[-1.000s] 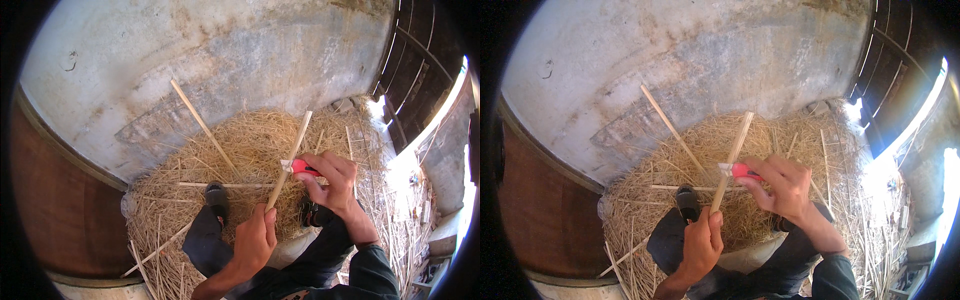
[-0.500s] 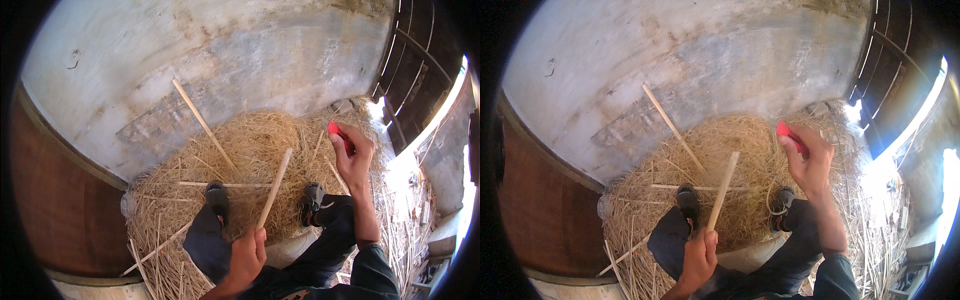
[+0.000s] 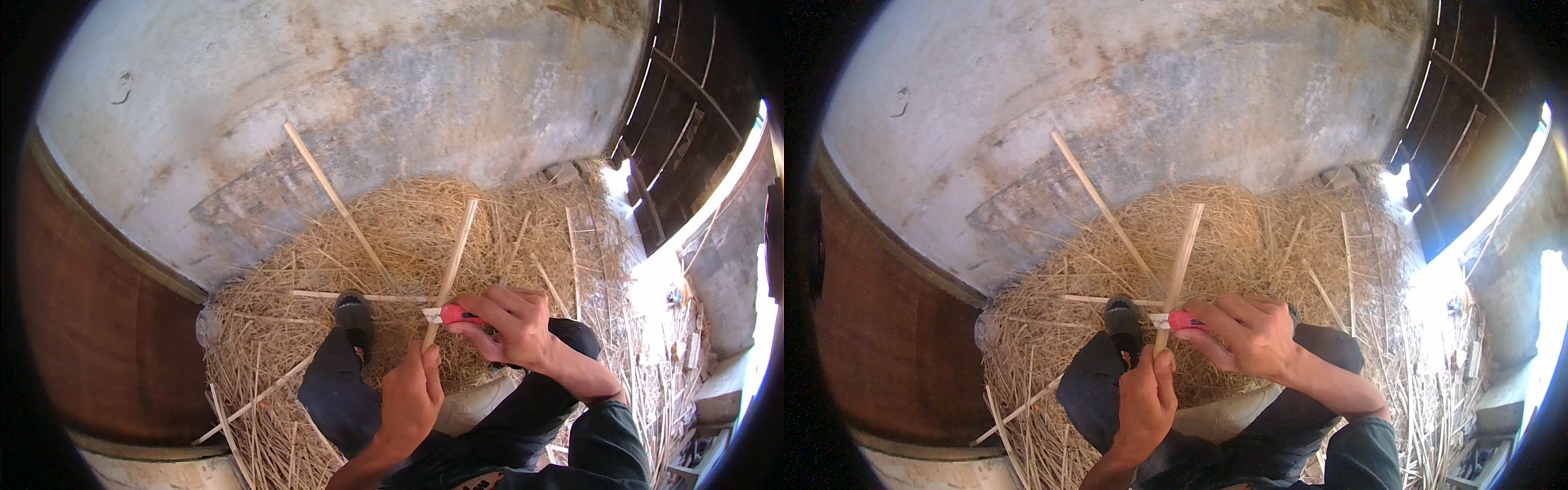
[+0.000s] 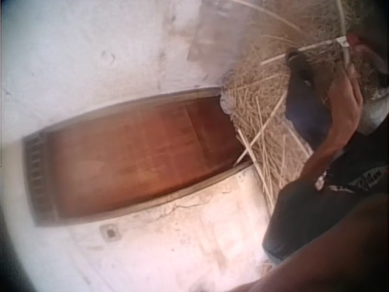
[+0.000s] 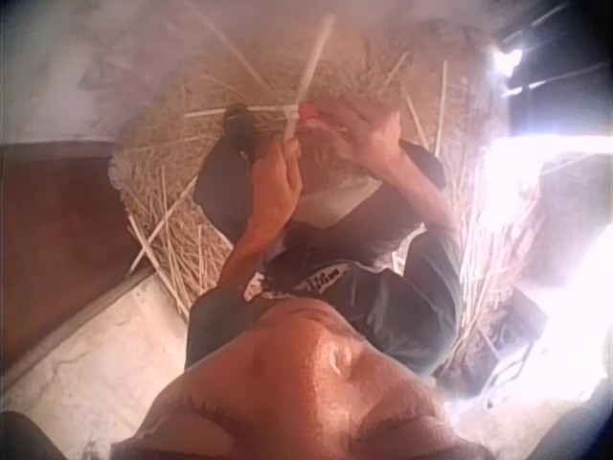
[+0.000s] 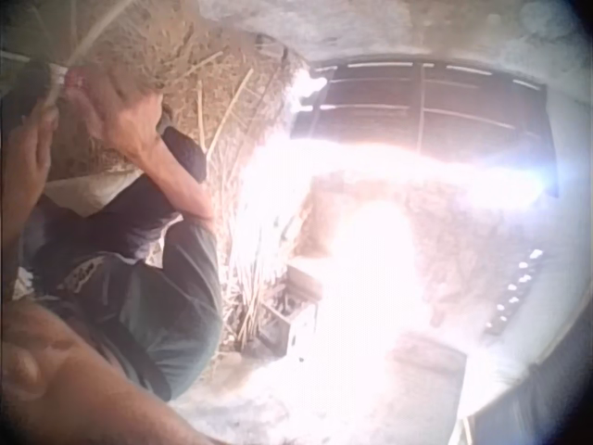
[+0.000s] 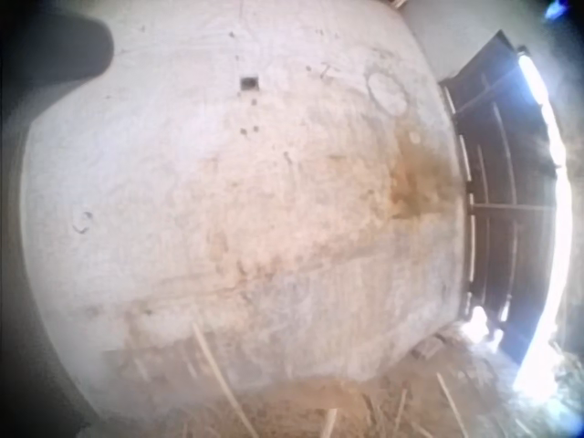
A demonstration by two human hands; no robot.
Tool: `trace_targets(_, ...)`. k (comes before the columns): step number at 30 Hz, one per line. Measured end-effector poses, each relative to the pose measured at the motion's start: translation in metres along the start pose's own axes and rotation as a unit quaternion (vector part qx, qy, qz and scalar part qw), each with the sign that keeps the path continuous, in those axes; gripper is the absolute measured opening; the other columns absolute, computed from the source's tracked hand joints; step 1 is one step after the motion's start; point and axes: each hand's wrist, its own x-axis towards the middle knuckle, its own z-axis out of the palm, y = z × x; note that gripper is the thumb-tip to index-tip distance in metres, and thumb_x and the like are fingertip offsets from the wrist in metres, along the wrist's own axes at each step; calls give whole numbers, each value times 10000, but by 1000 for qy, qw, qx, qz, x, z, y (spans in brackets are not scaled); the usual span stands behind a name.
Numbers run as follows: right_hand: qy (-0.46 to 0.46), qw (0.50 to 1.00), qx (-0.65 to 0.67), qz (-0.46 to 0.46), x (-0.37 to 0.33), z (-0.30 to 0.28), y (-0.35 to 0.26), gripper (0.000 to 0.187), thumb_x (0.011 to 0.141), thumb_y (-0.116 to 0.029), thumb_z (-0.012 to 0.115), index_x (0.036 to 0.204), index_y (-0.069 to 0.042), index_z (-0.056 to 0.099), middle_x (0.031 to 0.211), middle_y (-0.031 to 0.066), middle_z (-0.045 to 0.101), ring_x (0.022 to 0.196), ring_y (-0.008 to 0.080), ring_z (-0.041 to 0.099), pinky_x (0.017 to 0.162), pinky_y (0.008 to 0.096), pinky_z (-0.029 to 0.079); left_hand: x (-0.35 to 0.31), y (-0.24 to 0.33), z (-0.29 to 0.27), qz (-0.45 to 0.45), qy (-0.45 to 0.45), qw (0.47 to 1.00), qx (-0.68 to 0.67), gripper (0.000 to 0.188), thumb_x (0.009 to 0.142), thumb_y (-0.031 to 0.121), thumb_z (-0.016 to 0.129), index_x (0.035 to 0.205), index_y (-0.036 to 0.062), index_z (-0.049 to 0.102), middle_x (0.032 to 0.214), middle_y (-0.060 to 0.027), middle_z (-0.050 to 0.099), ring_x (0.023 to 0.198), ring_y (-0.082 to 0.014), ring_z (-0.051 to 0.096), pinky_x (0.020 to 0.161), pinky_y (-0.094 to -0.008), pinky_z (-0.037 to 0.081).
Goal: The person sits on a straw-covered floor and uses a red utility knife to shave thin strips off a long wooden stick. They hold the stick with their left hand and scrape the blade along its length with their right hand, rotating the stick to work on different sides.
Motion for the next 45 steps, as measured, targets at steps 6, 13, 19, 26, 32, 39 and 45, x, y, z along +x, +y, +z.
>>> trace_targets(6,9,1000,-4,-3,3,0,3,275,861,-326,898,1072,-169,816,714,-26,630,556,164,657,487,323,517,0,1,0,-2,2,999,32,232,1154,194,517,1064,-12,576,739,-222,638,701,-482,684,579,-511,500)
trace_targets(13,46,997,-5,54,13,-7,21,228,870,-212,883,1056,-93,822,781,53,721,608,190,693,549,322,536,-10,-6,2,-15,-11,998,62,240,1151,198,518,1052,-10,586,736,-222,640,717,-482,694,585,-507,504)
trace_targets(19,162,966,-50,195,30,-35,64,192,936,-154,831,1059,-10,801,848,135,769,683,195,724,625,312,552,-40,-18,-3,-51,-66,996,-23,293,1163,253,507,1057,-7,592,670,-136,591,569,-305,652,535,-417,457)
trace_targets(26,45,988,95,116,10,-5,35,231,921,-202,853,1087,-52,795,891,94,769,678,216,739,604,309,568,-15,-29,-16,-132,-106,947,-273,335,1201,319,434,1091,42,587,711,57,383,595,-44,297,531,-268,270)
trace_targets(32,-24,999,34,-3,1,9,5,292,857,-330,897,1048,-130,803,755,4,657,598,187,686,516,332,528,-13,-20,-9,-149,-83,936,-308,368,1204,349,420,1128,32,590,729,50,397,636,-30,341,560,-241,281)
trace_targets(39,-28,999,14,-23,0,9,-5,314,839,-339,903,1061,-140,805,747,-13,630,584,167,673,510,322,523,-9,1,-11,-111,-30,975,-190,412,1195,331,413,1098,-4,632,726,17,476,639,-59,414,574,-271,372)
trace_targets(45,-9,1000,10,-17,2,5,1,288,835,-319,909,1055,-156,819,725,-16,650,552,169,657,487,323,513,-11,3,-14,-89,-37,984,-147,397,1183,297,413,1048,-14,619,694,-17,508,606,-70,451,544,-294,368)
